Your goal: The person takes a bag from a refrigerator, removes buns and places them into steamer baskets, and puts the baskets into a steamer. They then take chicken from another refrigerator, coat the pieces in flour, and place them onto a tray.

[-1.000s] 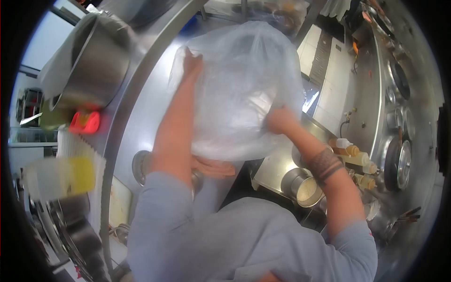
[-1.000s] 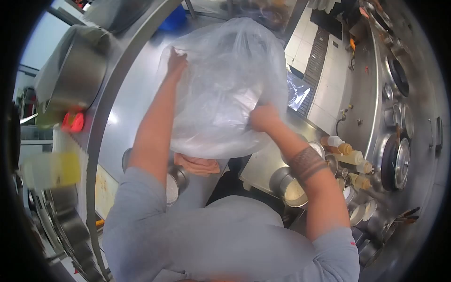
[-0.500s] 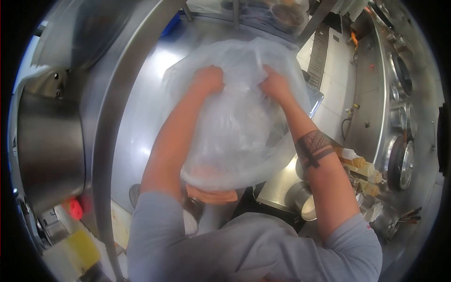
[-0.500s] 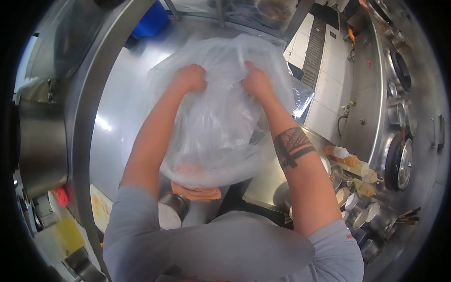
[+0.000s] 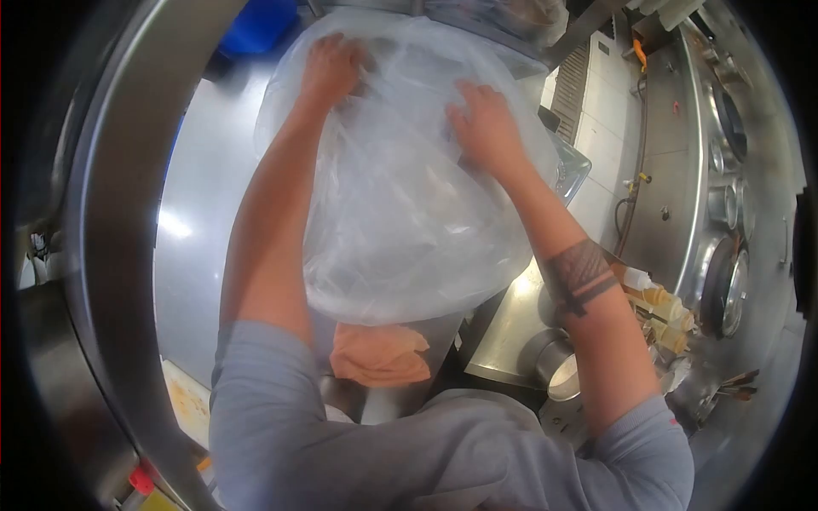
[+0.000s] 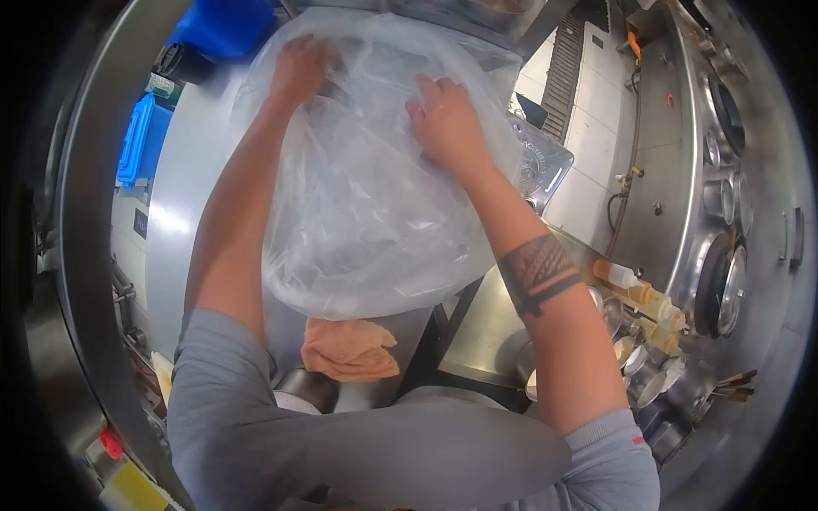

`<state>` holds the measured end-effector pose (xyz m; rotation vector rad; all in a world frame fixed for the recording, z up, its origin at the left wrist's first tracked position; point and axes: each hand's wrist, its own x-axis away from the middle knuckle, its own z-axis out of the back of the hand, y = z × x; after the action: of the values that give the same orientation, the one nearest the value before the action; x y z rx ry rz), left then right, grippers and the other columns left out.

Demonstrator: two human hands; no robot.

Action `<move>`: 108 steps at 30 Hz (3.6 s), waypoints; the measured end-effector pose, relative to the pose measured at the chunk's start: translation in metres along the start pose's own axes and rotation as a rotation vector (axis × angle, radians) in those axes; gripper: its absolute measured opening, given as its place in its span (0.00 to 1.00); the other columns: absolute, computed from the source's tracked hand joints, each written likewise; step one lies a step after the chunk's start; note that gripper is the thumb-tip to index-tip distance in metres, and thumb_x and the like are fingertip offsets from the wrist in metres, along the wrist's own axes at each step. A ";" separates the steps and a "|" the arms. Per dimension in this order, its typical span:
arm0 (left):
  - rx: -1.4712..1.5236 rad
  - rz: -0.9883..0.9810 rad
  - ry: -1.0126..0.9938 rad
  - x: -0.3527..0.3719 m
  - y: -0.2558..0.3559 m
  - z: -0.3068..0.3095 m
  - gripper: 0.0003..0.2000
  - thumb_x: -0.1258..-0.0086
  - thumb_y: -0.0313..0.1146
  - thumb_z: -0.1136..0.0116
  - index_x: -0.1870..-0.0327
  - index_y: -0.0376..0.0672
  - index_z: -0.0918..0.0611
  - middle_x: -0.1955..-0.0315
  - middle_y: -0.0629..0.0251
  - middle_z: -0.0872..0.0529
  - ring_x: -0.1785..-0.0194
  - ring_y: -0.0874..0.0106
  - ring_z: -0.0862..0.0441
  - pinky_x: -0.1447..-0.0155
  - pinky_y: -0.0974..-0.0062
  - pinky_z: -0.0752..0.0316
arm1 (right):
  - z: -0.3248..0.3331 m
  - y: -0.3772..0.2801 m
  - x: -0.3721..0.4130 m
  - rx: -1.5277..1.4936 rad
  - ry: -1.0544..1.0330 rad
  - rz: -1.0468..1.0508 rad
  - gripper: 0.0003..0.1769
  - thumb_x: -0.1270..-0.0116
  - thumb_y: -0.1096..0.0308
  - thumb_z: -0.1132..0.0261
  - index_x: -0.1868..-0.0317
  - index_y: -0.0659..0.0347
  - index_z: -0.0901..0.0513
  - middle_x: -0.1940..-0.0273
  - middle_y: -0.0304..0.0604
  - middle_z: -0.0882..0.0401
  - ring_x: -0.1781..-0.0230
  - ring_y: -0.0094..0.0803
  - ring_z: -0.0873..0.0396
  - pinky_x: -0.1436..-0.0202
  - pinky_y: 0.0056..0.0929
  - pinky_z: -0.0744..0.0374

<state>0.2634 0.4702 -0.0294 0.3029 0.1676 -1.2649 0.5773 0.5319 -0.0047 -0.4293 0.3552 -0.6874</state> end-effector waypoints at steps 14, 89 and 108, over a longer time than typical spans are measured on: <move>0.127 -0.125 0.174 0.019 0.014 0.007 0.24 0.21 0.43 0.43 0.30 0.41 0.22 0.25 0.51 0.26 0.27 0.46 0.28 0.24 0.51 0.33 | -0.020 0.004 -0.006 0.298 -0.002 -0.296 0.53 0.30 0.29 0.39 0.15 0.50 0.41 0.18 0.71 0.54 0.16 0.72 0.59 0.22 0.83 0.57; 1.234 1.529 0.353 0.686 0.206 0.244 0.18 0.29 0.29 0.41 0.42 0.27 0.21 0.47 0.50 0.16 0.45 0.59 0.15 0.44 0.59 0.12 | 0.185 -0.124 0.521 -0.445 -0.878 0.358 0.24 0.25 0.59 0.33 0.35 0.63 0.19 0.43 0.57 0.16 0.46 0.50 0.15 0.41 0.43 0.18; 1.041 0.904 -0.011 0.379 0.204 0.262 0.08 0.32 0.28 0.38 0.67 0.31 0.18 0.67 0.60 0.15 0.64 0.69 0.13 0.57 0.68 0.12 | 0.132 -0.164 0.296 -1.249 -0.419 -0.449 0.40 0.15 0.49 0.44 0.16 0.63 0.44 0.22 0.54 0.37 0.30 0.53 0.25 0.36 0.47 0.15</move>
<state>0.5594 0.0975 0.1367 1.1171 -0.6136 -0.3471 0.7632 0.2540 0.1374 -1.8535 0.2521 -0.7216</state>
